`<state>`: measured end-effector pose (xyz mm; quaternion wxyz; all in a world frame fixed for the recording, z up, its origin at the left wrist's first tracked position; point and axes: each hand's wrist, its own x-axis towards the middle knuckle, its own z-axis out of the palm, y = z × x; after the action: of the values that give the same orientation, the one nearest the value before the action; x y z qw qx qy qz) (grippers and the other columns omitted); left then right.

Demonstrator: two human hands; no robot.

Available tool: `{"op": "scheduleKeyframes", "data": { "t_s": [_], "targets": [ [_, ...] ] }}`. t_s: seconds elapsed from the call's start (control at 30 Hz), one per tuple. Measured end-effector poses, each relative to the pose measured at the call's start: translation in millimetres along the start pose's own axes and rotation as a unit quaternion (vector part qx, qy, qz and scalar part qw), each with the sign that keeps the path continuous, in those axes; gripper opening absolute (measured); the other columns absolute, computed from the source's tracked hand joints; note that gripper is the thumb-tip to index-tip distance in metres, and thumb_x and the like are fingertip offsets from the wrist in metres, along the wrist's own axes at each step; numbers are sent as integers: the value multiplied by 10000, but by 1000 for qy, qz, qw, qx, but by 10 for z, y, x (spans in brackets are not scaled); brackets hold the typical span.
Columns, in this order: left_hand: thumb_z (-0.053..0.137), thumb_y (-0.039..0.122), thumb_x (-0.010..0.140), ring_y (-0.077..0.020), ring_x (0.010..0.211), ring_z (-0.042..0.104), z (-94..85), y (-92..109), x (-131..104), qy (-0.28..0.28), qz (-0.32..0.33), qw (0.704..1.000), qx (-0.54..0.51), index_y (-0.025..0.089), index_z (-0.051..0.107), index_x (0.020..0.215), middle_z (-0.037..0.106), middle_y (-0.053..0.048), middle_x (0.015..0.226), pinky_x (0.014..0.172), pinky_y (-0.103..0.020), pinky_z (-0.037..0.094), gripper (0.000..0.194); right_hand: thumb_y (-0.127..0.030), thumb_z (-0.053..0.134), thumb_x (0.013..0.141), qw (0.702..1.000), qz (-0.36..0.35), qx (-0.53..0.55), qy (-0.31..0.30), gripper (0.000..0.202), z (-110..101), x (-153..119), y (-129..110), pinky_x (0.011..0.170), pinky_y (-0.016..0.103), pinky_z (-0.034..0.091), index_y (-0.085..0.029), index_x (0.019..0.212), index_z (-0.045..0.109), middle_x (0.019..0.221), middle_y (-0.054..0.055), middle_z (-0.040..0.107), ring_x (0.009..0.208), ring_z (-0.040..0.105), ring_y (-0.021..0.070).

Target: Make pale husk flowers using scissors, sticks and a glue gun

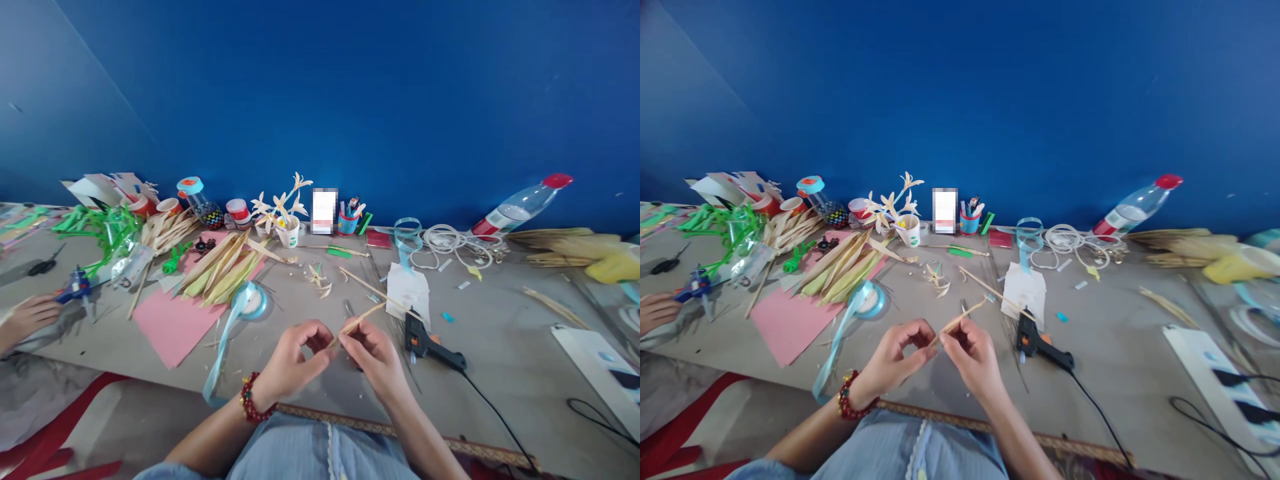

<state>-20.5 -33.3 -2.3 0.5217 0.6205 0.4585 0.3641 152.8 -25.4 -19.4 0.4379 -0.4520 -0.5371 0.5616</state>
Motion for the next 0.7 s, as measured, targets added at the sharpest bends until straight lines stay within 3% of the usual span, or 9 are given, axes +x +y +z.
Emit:
{"op": "scheduleKeyframes", "data": {
  "t_s": [0.13,0.4,0.57,0.7],
  "targets": [
    [584,240,858,-110,636,508,34,-17,-2,15,-14,999,31,154,576,712,570,10,661,584,-196,362,169,-410,629,862,1000,17,15,19,293,13,2,48,455,221,287,-180,695,556,582,-54,433,488,364,83],
    [494,189,883,-100,600,466,46,-22,-23,18,-23,999,-38,147,580,706,543,12,633,570,-196,346,201,-490,529,933,998,28,7,47,412,4,-24,111,457,224,314,-180,665,571,546,-34,484,478,420,94],
    [505,242,901,-114,631,484,56,-51,-24,21,-21,999,-42,146,589,716,553,0,643,583,-208,352,225,-413,686,832,999,23,46,-17,257,24,-29,42,461,207,323,-177,756,617,611,-44,490,503,411,85],
    [533,246,884,-107,613,454,48,-74,-26,5,-20,999,-49,148,572,702,526,8,637,555,-210,323,211,-410,672,827,996,43,79,24,289,49,-27,65,436,208,295,-167,681,616,560,-46,480,459,397,77]
  ]
}}
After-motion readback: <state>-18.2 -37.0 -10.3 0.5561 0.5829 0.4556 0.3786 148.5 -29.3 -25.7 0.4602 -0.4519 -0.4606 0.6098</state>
